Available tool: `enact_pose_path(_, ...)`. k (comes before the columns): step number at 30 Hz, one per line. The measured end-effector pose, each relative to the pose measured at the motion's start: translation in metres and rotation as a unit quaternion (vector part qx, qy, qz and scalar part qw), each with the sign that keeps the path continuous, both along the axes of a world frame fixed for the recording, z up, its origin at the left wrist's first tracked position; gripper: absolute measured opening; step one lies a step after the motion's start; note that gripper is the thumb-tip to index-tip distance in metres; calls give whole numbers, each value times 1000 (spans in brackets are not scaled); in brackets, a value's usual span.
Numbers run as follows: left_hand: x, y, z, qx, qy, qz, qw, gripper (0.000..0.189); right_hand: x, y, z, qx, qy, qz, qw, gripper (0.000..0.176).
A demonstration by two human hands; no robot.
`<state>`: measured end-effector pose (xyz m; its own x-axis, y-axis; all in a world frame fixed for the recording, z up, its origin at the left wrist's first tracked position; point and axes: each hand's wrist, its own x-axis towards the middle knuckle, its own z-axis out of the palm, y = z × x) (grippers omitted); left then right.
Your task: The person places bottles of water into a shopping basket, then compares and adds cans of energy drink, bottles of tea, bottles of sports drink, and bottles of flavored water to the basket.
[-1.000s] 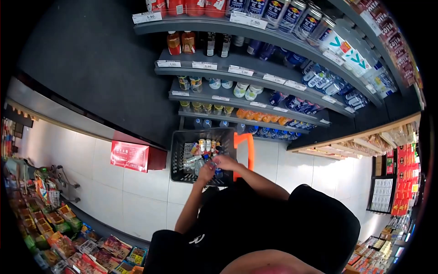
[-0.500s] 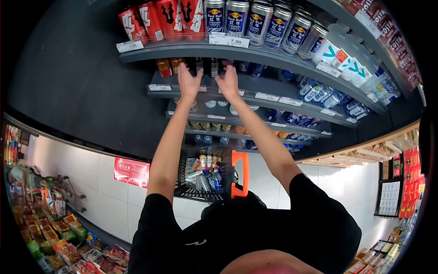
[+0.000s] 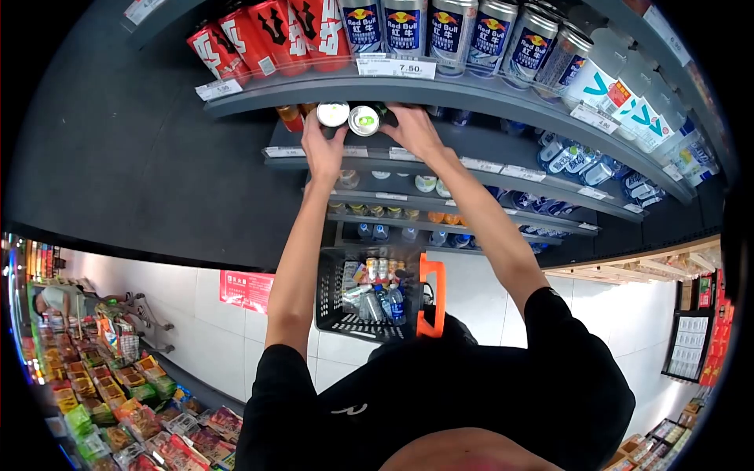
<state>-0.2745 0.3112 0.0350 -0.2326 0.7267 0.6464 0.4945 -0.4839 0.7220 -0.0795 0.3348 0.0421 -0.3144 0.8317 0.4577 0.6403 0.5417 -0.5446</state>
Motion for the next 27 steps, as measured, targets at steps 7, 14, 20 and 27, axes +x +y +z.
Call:
enact_pose_path(7,-17,-142,-17,-37,-285,-86,954,44,-9,-133,27,-32,241,70,968,70)
enact_pose_path(14,-19,-268,-28,-255,-567,-170,764,36,-31,-246,-45,-466,638,171,589,58)
enact_pose_path(20,-12,-301,-35,-305,-562,-168,750,39,-20,-277,-66,-530,601,112,587,37)
enact_pose_path(27,-10,-301,-29,-371,-634,-246,633,51,-19,-277,-55,-572,626,91,522,37)
